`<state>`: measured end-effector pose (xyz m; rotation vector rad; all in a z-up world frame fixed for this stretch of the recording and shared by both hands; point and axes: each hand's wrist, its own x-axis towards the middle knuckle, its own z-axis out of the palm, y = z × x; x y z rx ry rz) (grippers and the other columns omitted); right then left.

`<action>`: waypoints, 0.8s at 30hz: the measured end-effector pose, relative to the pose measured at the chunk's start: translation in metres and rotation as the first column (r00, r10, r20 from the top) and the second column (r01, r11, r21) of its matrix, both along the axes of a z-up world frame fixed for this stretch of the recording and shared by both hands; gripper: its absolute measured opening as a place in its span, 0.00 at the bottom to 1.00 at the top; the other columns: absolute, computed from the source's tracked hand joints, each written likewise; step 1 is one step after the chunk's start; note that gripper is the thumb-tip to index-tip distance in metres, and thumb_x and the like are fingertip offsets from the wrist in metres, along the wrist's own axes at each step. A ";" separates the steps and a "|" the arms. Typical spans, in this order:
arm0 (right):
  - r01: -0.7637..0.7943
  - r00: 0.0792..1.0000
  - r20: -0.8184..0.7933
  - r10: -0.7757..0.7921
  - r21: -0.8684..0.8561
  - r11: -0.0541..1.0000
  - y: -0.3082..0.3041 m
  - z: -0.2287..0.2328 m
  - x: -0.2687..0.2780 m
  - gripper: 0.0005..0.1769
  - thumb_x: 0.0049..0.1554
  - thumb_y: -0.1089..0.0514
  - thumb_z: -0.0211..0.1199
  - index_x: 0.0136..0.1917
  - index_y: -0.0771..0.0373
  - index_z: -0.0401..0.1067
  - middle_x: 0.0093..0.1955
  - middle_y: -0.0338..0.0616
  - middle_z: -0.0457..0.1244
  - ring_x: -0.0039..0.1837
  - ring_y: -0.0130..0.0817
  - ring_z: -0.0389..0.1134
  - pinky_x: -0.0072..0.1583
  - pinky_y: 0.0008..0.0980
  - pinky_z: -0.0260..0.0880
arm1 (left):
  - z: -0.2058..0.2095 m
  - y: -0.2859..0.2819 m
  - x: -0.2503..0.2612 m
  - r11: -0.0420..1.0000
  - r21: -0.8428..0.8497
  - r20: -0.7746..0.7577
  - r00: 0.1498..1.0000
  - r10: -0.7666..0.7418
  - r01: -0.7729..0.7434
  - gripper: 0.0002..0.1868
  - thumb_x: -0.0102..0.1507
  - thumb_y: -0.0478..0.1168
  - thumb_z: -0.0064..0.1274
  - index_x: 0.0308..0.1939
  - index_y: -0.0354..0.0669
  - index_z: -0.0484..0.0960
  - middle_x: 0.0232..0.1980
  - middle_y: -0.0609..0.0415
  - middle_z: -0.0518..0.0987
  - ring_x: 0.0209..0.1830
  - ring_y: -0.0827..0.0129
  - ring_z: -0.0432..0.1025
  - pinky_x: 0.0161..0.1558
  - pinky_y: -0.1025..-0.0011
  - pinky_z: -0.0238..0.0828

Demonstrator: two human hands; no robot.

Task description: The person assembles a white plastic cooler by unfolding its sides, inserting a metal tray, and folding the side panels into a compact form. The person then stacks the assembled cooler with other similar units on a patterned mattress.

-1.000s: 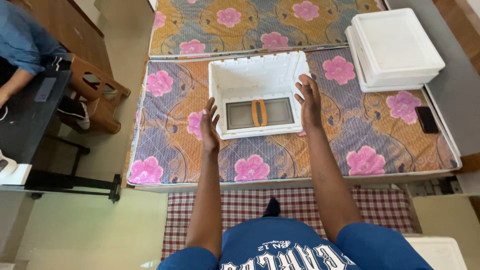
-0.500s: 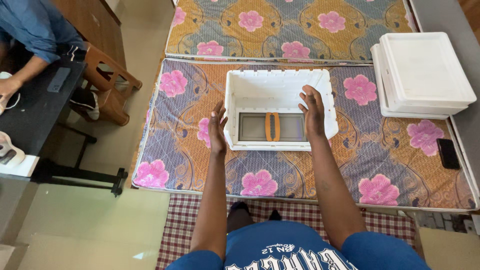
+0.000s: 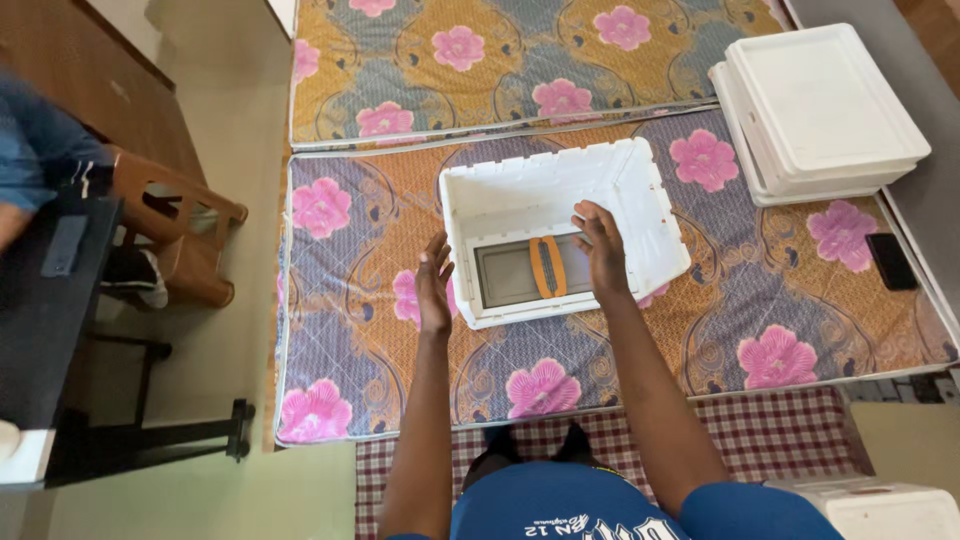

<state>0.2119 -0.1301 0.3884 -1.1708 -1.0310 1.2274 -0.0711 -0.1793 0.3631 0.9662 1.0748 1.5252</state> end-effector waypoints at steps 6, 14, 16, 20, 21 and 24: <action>0.037 0.999 0.029 -0.036 -0.055 0.998 0.003 -0.022 -0.017 0.41 0.63 0.30 0.50 0.76 0.62 0.59 0.76 0.51 0.58 0.76 0.44 0.59 0.71 0.44 0.59 | -0.028 0.027 -0.008 0.995 -0.077 -0.037 0.997 -0.064 0.061 0.44 0.70 0.68 0.27 0.77 0.39 0.60 0.80 0.44 0.62 0.80 0.49 0.56 0.76 0.52 0.51; -0.004 0.999 0.043 0.007 -0.071 0.997 0.048 -0.054 -0.003 0.41 0.63 0.30 0.50 0.75 0.63 0.60 0.75 0.51 0.59 0.77 0.43 0.59 0.72 0.43 0.60 | -0.059 0.080 0.003 0.992 -0.072 -0.042 0.993 -0.106 0.103 0.44 0.70 0.69 0.31 0.77 0.39 0.63 0.79 0.44 0.64 0.80 0.50 0.58 0.76 0.51 0.52; -0.013 0.999 0.032 0.016 -0.076 0.997 0.063 -0.067 -0.003 0.41 0.63 0.31 0.50 0.75 0.63 0.61 0.75 0.51 0.59 0.76 0.43 0.59 0.71 0.43 0.60 | -0.065 0.094 0.004 0.993 -0.071 -0.058 0.993 -0.100 0.096 0.43 0.70 0.69 0.30 0.77 0.40 0.63 0.79 0.45 0.65 0.80 0.51 0.58 0.76 0.51 0.52; -0.037 0.999 -0.002 0.037 -0.057 0.998 0.100 -0.093 0.000 0.39 0.63 0.32 0.52 0.75 0.63 0.60 0.75 0.50 0.59 0.77 0.42 0.59 0.71 0.42 0.60 | -0.082 0.115 0.007 0.993 -0.071 -0.052 0.994 -0.094 0.091 0.43 0.70 0.69 0.31 0.76 0.40 0.63 0.79 0.45 0.64 0.80 0.51 0.57 0.76 0.52 0.52; -0.041 0.999 -0.010 0.040 -0.053 0.998 0.109 -0.101 -0.001 0.39 0.63 0.33 0.52 0.75 0.63 0.60 0.75 0.50 0.59 0.77 0.42 0.59 0.71 0.42 0.60 | -0.088 0.121 0.008 0.994 -0.072 -0.055 0.995 -0.089 0.085 0.42 0.70 0.68 0.31 0.76 0.40 0.63 0.79 0.44 0.65 0.80 0.51 0.57 0.76 0.52 0.52; -0.067 0.995 0.073 0.068 -0.023 0.998 0.136 -0.125 0.001 0.37 0.64 0.35 0.54 0.74 0.64 0.62 0.74 0.48 0.60 0.75 0.40 0.61 0.70 0.40 0.63 | -0.102 0.149 0.006 0.997 -0.059 -0.106 0.992 -0.063 0.057 0.41 0.71 0.68 0.32 0.75 0.39 0.65 0.78 0.43 0.66 0.80 0.51 0.59 0.76 0.52 0.53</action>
